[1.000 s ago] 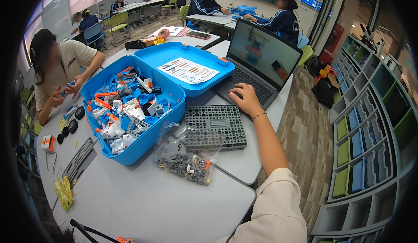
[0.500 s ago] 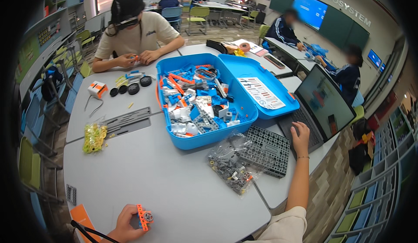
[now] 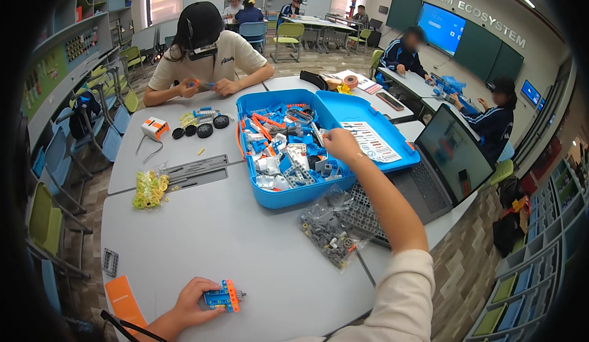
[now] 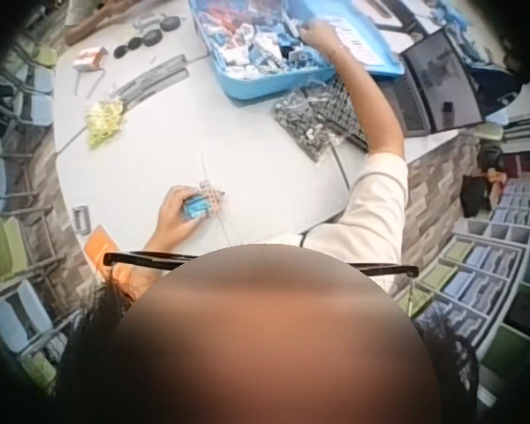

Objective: The person assembles a small Lego model by connecting blue and orange pieces on a table. They retrieve additional pieces from a blue bin, attach them to the structure, and occasionally reference a laptop screen for guidance.

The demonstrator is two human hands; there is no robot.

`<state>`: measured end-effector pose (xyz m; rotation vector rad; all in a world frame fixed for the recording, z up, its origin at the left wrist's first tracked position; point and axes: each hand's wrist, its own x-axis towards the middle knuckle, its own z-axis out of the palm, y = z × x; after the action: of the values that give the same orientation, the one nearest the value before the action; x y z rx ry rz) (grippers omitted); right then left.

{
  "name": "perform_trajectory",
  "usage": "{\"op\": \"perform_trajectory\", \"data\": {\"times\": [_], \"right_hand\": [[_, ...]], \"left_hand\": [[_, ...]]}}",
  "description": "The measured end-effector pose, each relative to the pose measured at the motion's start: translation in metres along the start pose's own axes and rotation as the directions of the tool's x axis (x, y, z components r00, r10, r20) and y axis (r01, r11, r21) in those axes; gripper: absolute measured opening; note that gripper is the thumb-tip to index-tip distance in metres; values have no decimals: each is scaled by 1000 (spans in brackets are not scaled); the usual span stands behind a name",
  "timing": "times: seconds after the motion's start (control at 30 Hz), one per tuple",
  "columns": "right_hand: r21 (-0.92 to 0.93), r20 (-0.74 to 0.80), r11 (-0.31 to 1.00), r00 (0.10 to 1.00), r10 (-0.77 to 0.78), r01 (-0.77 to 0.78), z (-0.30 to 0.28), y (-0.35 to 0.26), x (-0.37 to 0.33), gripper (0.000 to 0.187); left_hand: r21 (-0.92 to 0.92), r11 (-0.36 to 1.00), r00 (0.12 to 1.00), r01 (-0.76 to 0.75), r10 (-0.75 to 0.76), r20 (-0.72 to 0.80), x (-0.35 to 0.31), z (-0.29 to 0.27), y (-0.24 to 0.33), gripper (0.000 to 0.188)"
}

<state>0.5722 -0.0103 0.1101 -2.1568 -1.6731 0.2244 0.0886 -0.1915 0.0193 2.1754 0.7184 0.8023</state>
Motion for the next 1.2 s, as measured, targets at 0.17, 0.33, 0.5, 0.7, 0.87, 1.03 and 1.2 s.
{"op": "perform_trajectory", "data": {"times": [0.17,0.33,0.5,0.7,0.87,1.03,1.2], "right_hand": [[-311,36,897,939,341,-313,34,-5,72,30],[-307,63,907,944,323,-289,38,4,78,30],[500,145,836,974,173,-223,11,-4,38,27],[946,72,322,991,-113,-32,-16,-33,-73,28],[880,291,455,913,-287,-137,-12,-53,-177,25],[583,326,792,841,-431,180,37,-76,-223,27],[639,353,763,843,-406,100,67,-75,-220,30]], "left_hand": [[-30,999,999,21,-21,26,0,0,2,51],[44,999,999,28,-30,37,1,2,5,50],[176,984,1000,-11,8,15,1,3,5,45],[251,968,1000,-19,18,6,-2,7,5,45],[317,947,999,-42,42,7,-4,10,8,44],[329,943,999,-42,44,0,-3,11,8,44],[323,945,999,-39,30,33,-2,9,11,47]]}}
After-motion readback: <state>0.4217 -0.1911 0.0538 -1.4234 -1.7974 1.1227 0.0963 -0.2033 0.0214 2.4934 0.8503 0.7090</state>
